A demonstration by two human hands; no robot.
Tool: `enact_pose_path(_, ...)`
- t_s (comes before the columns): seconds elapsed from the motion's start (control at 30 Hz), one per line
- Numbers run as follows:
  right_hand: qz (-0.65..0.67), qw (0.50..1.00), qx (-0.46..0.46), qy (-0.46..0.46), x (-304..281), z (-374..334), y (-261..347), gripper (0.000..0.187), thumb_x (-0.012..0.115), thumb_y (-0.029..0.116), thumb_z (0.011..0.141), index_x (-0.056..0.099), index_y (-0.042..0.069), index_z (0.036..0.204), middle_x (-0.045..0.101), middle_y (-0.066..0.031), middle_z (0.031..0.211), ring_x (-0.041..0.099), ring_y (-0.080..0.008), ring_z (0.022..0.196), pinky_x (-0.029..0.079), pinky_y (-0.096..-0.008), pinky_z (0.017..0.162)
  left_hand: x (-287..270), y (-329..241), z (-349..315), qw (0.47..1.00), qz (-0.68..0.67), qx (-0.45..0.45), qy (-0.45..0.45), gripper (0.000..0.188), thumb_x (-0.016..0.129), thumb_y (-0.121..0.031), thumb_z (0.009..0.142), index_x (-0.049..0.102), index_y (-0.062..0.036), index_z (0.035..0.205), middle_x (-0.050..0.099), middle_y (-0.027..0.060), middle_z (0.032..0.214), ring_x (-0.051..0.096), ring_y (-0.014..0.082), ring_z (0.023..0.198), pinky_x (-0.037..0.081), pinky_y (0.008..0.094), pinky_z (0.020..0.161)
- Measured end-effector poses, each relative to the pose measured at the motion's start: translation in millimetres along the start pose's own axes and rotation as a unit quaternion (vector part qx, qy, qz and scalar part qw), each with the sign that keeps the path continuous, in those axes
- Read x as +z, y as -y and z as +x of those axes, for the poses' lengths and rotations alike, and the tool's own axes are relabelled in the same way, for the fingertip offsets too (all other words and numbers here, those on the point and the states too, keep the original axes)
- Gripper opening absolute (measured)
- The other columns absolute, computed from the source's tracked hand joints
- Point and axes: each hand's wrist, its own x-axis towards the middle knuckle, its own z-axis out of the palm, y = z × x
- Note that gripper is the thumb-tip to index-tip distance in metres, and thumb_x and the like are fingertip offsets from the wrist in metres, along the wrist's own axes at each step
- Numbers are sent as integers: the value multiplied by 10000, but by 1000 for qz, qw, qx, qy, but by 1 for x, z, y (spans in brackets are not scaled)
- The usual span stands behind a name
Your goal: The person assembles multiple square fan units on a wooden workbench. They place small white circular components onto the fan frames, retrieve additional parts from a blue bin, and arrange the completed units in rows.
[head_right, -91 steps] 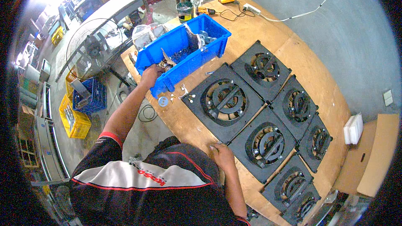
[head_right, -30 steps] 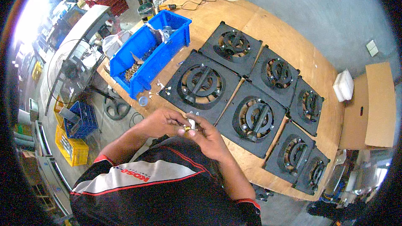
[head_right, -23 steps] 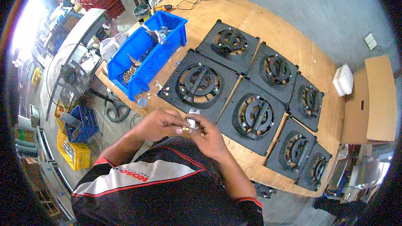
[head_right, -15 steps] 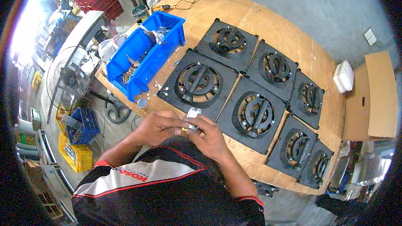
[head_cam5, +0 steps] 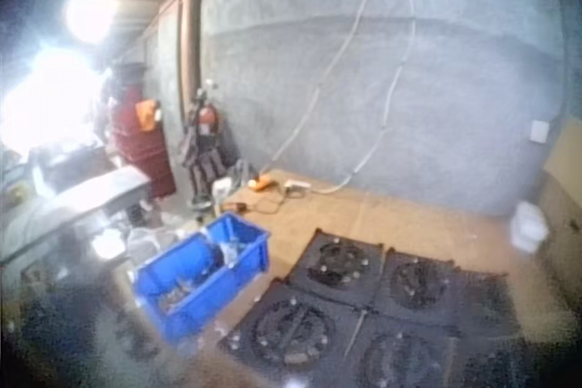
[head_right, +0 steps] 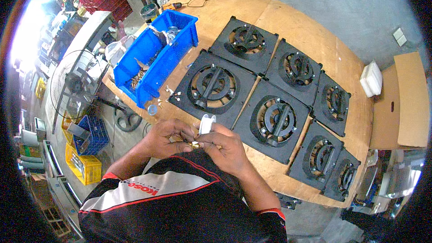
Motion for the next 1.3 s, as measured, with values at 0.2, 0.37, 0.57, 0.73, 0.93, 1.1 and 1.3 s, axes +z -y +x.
enact_pose_path(0.2, 68, 998, -5, 7, -1, 1, -6, 120, 684, 6, 849, 715, 22, 963, 686, -148, 1056, 672, -268, 976, 526, -358, 827, -5, -10, 8, 996, 75, 27, 28, 318, 786, -140, 819, 677, -8, 1086, 724, 110, 948, 713, 213, 906, 554, 334, 827)
enact_pose_path(0.37, 96, 995, 11, 10, -1, 0, -8, 127, 682, 5, 855, 719, 22, 976, 680, -157, 1107, 667, -270, 1018, 525, -365, 866, -7, -9, 11, 992, 102, 44, 56, 287, 796, -139, 797, 712, -46, 1055, 709, 107, 892, 711, 249, 849, 550, 349, 759)
enact_pose_path(0.57, 144, 990, 6, 3, 0, -2, -15, 157, 691, 13, 861, 737, 55, 1005, 678, -149, 1135, 660, -256, 1047, 522, -355, 880, -1, -10, 11, 987, 121, 104, 20, 235, 784, -93, 794, 735, -66, 1022, 694, 102, 870, 702, 249, 790, 540, 347, 684)
enact_pose_path(0.73, 121, 992, 20, -10, 4, -2, -15, 170, 702, 37, 865, 743, 67, 1027, 683, -124, 1122, 656, -219, 1018, 518, -334, 851, -1, -7, 8, 979, 158, 127, -10, 234, 811, -92, 763, 736, -110, 984, 704, 79, 882, 706, 244, 787, 556, 348, 651)
enact_pose_path(0.93, 117, 986, 120, -15, 10, -1, -12, 254, 685, 47, 883, 679, 24, 1136, 675, -133, 1115, 643, -187, 1018, 509, -303, 850, 1, -14, 10, 974, 199, 101, -46, 161, 731, -68, 839, 715, -16, 991, 654, 116, 872, 667, 271, 795, 528, 357, 700)
enact_pose_path(1.1, 101, 988, 97, -61, 30, -3, -21, 465, 674, 72, 896, 531, 9, 1334, 647, -172, 1189, 629, -229, 1095, 491, -333, 923, 0, -3, 16, 959, 259, 83, -74, 173, 688, -96, 871, 705, -21, 1026, 627, 127, 873, 648, 288, 797, 518, 365, 708)
enact_pose_path(1.3, 88, 988, 112, -61, 32, -8, -25, 549, 663, 65, 896, 463, 3, 1402, 597, -211, 1295, 578, -259, 1206, 448, -356, 1010, 1, 9, 17, 956, 274, 61, -87, 193, 676, -111, 870, 707, -31, 1042, 626, 130, 872, 644, 293, 794, 515, 374, 696)
